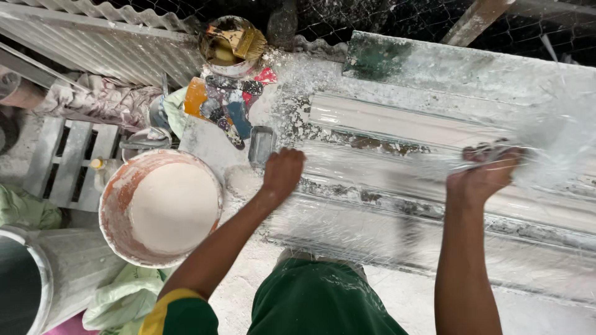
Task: The person retrieves a bundle of white fiberglass strands from a bucket and spreads them by hand over long white mold sections laid on a workbench. They repeatedly pull and lay the strands to cover the molds, then dip their hand into a bucket of white powder and sprinkle it over the covered molds.
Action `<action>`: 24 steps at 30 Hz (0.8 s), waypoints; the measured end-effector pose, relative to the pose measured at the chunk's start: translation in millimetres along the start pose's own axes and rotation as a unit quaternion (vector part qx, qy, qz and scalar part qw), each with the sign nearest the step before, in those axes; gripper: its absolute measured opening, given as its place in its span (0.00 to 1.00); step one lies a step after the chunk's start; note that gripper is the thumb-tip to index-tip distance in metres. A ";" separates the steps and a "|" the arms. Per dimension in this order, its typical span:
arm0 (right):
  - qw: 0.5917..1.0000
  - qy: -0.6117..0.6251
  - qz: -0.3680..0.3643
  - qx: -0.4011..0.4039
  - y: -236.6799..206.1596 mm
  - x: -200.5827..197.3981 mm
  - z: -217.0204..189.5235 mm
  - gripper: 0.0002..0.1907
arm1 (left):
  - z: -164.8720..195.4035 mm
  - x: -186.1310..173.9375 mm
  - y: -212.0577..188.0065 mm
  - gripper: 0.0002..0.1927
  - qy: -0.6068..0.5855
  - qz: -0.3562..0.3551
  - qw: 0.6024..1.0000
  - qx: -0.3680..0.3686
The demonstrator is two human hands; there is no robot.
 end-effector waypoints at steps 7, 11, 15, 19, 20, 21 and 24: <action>0.980 0.138 0.072 0.120 -55.7 1.1 10.4 0.19 | 28.5 -63.9 -11.5 0.25 -0.135 0.220 0.965 -0.049; 0.982 0.115 -0.019 0.150 -128.1 58.8 37.0 0.16 | 95.3 -55.6 -37.0 0.16 -0.476 -0.063 0.877 -0.031; 0.987 -0.088 -0.036 0.129 -94.1 70.6 10.1 0.14 | 104.6 -60.6 -51.0 0.10 -0.539 0.060 0.839 0.044; 0.985 0.100 0.015 0.138 -7.8 45.5 -20.9 0.15 | 97.6 -55.4 -42.1 0.05 -0.386 0.184 0.900 0.080; 0.991 0.085 -0.001 0.100 16.3 38.9 -26.0 0.17 | 101.1 -51.3 -37.8 0.04 -0.374 0.184 0.904 0.095; 0.996 0.069 -0.015 0.064 34.4 29.8 -30.8 0.20 | 106.7 -46.4 -34.0 0.04 -0.363 0.180 0.908 0.108; 0.995 -0.089 0.040 -0.033 83.5 -13.0 -49.4 0.21 | 125.9 -27.1 -23.4 0.04 -0.378 0.167 0.905 0.106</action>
Point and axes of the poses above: each hand's wrist, its own y-axis towards the middle knuckle, its own x-axis out of the palm, z = x × y, the point moved 4 cm from there along y, towards the middle knuckle, and after that the axes turned 12 degrees about -x, right-handed, at the moved point
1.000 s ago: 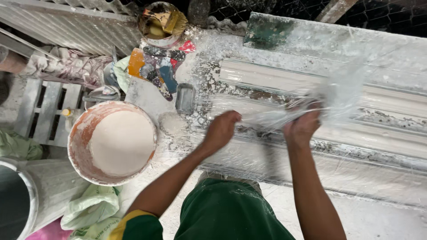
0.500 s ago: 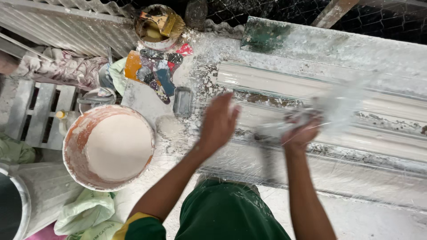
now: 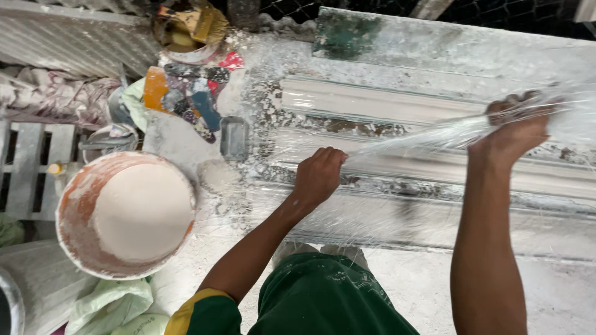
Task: The person retrieves a bundle of white fiberglass strands from a bucket and spreads them by hand over long white mold sections laid on a workbench. They repeatedly pull and lay the strands to cover the molds, then dip their hand into a bucket of white powder and sprinkle it over the covered molds.
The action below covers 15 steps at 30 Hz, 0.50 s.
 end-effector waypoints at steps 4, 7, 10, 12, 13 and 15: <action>0.995 -0.029 -0.010 -0.094 75.6 -55.0 -28.9 0.19 | -18.7 28.0 -1.0 0.06 0.048 0.006 0.999 -0.018; 0.993 0.021 -0.046 -0.105 104.4 -76.5 -29.8 0.16 | -42.4 43.2 0.0 0.09 0.163 -0.023 0.985 -0.043; 0.998 0.016 0.016 -0.052 109.8 -98.0 -15.2 0.19 | -65.8 49.8 -2.5 0.13 0.299 -0.053 0.946 -0.111; 0.999 0.046 0.003 -0.015 109.7 -109.9 -4.6 0.20 | -70.9 44.5 -6.2 0.13 0.336 -0.008 0.935 -0.117; 0.999 0.046 -0.002 -0.009 111.3 -119.1 -1.6 0.20 | -71.6 41.2 -8.4 0.12 0.341 0.003 0.933 -0.115; 0.999 0.045 -0.021 0.008 118.5 -139.4 2.9 0.21 | -68.1 31.9 -13.9 0.12 0.368 0.027 0.924 -0.103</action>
Point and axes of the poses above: each hand's wrist, its own y-axis towards the middle knuckle, its own x-axis out of the palm, z = x × y, the point moved 4 cm from there along y, towards the middle knuckle, and after that the axes turned 12 degrees about -x, right-handed, at the moved point
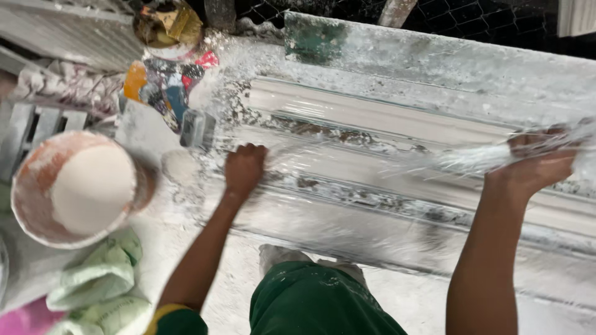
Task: The person retrieves a bundle of white fiberglass strands from a bucket and spreads them by hand over long white mold sections laid on a workbench. They repeatedly pull and lay the strands to cover the molds, then dip their hand into a bucket of white powder and sprinkle it over the covered molds.
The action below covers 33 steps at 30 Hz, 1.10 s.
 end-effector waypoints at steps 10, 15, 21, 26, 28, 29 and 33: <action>0.989 0.021 -0.012 0.143 19.1 -43.5 21.6 0.20 | -13.2 -10.6 -10.0 0.11 0.127 0.014 0.982 -0.139; 0.975 0.018 0.006 0.219 -2.7 -19.8 28.9 0.17 | -35.7 13.4 6.0 0.13 0.218 -0.138 0.921 -0.293; 0.968 -0.002 -0.042 0.247 -87.0 13.4 32.1 0.19 | 118.2 -12.4 -1.2 0.35 -0.037 -0.035 0.976 -0.210; 0.955 0.065 -0.034 0.288 -124.8 45.9 35.8 0.20 | 265.3 -23.0 -78.8 0.23 -0.490 -0.213 0.839 -0.103; 0.965 0.070 -0.025 0.250 -100.5 47.8 31.2 0.20 | 247.6 -21.8 -84.9 0.17 -0.404 -0.280 0.852 -0.181; 0.973 0.068 -0.020 0.219 -78.7 44.4 26.3 0.20 | 229.2 -19.4 -78.7 0.17 -0.357 -0.314 0.853 -0.215; 0.998 0.017 -0.012 0.055 4.4 11.4 10.2 0.22 | 189.0 -29.1 -38.4 0.09 -0.307 -0.094 0.945 -0.063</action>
Point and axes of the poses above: each hand's wrist, its own y-axis towards the middle knuckle, its own x-axis out of the palm, z = x × y, the point moved 4 cm from there along y, towards the middle knuckle, and after that the axes turned 12 degrees about -x, right-handed, at the moved point
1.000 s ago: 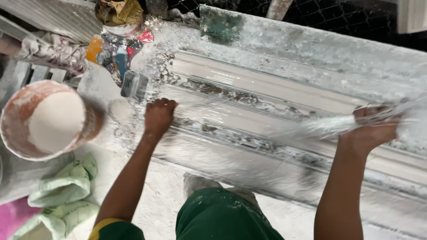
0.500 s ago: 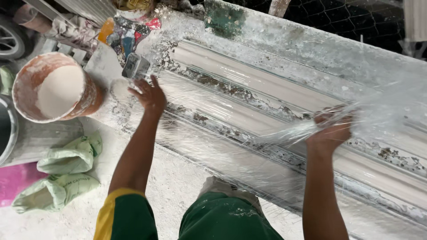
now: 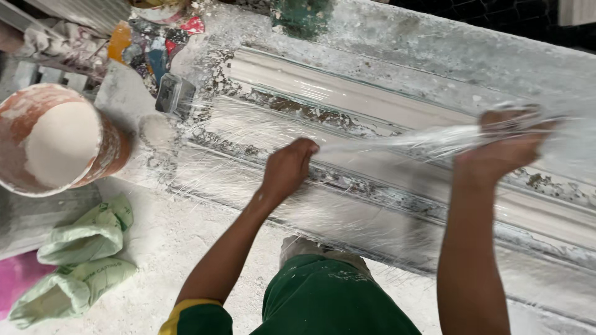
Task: The person retrieves a bundle of white fiberglass strands from a bucket and spreads them by hand over long white mold sections laid on a workbench. They repeatedly pull and lay the strands to cover the molds, then dip their hand into a bucket of white powder and sprinkle it over the covered molds.
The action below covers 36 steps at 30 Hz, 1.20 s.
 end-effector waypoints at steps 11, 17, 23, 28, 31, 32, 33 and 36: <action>0.998 -0.042 -0.033 0.014 -41.4 -24.6 -25.2 0.28 | -6.2 -30.7 16.9 0.36 0.349 -0.016 0.926 -0.145; 0.952 0.204 0.175 0.143 -112.1 -17.1 4.8 0.37 | 56.3 47.0 -37.2 0.23 -0.192 -0.196 0.961 -0.037; 0.996 0.025 -0.080 -0.039 52.3 -80.7 -64.3 0.18 | 2.2 46.9 8.9 0.17 0.080 -0.141 0.987 -0.010; 0.992 -0.102 -0.004 -0.074 19.3 -78.1 -81.5 0.16 | 43.0 40.2 21.6 0.31 0.364 -0.030 0.931 0.011; 0.994 0.055 -0.033 0.094 -70.5 -41.7 -42.3 0.23 | 99.2 64.4 -23.4 0.31 -0.076 -0.123 0.989 0.040; 0.990 0.033 0.005 0.134 -87.1 -39.3 -34.7 0.18 | 112.6 78.4 -41.1 0.25 -0.159 -0.164 0.973 0.042; 0.985 0.018 0.037 0.169 -94.0 -39.6 -30.6 0.14 | 117.3 90.4 -49.7 0.20 -0.241 -0.196 0.949 0.048; 0.990 0.087 -0.022 0.107 -52.2 -54.3 -59.3 0.21 | 93.2 115.2 -47.2 0.11 -0.139 -0.133 0.980 0.044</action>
Point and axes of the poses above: each hand's wrist, its own y-axis towards the middle knuckle, its own x-axis out of the palm, z = x × y, the point moved 4 cm from there along y, towards the middle knuckle, and after that the axes turned 12 degrees about -x, right-handed, at the moved point
